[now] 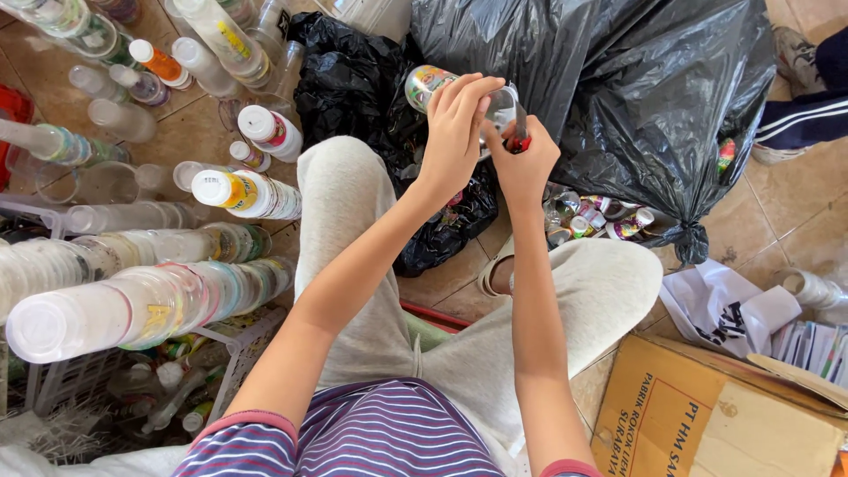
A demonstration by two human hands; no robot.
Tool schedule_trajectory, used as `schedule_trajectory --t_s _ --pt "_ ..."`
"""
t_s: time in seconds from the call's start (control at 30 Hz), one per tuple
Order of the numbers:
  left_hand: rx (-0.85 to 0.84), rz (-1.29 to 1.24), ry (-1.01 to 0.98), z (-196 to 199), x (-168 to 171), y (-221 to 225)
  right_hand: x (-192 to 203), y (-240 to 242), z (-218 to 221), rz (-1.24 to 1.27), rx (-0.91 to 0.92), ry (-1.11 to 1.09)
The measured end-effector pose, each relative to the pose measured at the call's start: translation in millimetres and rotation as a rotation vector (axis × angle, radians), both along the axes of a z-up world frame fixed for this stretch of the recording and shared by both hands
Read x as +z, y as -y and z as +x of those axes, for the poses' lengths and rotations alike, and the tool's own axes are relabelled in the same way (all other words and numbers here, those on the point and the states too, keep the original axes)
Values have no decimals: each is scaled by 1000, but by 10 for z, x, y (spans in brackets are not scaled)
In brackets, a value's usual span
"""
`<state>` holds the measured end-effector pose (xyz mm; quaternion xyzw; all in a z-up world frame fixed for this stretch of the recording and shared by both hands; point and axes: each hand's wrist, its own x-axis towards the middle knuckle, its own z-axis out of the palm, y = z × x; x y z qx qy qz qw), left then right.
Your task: Cutting the rims off plastic cups using a utility knife and placing them in a trash bag
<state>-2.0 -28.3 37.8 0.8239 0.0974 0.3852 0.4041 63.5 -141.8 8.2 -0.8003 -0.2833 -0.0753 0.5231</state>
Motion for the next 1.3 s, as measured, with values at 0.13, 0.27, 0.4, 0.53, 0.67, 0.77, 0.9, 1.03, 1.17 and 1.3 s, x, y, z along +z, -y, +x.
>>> schedule_trajectory --t_s 0.13,0.27,0.4,0.53,0.67,0.77,0.9,1.03,1.17,1.3 --pt "-2 -11 -2 13 -2 63 15 96 48 -44 -51 30" --pt "-45 -68 -66 39 -134 -4 -1 199 97 -23 9 54" --pt "-175 -215 -236 122 -525 -109 -178 300 219 -15 82 82" --pt "-245 -318 -206 162 -649 -52 -199 329 226 -6 112 97" --pt "-258 -418 -315 171 -793 3 -2 285 100 -40 144 139" --pt "-229 -435 -376 193 -839 -20 -52 259 135 -113 154 213" --pt "-245 -456 -443 183 -952 2 -40 203 158 -141 117 234" --pt "-242 -501 -450 20 -760 10 -99 159 208 -197 136 197" --pt "-178 -562 -362 -48 -718 89 -135 73 187 -199 112 205" --pt "-72 -678 -171 -137 -564 227 -338 -13 244 7 67 -15"
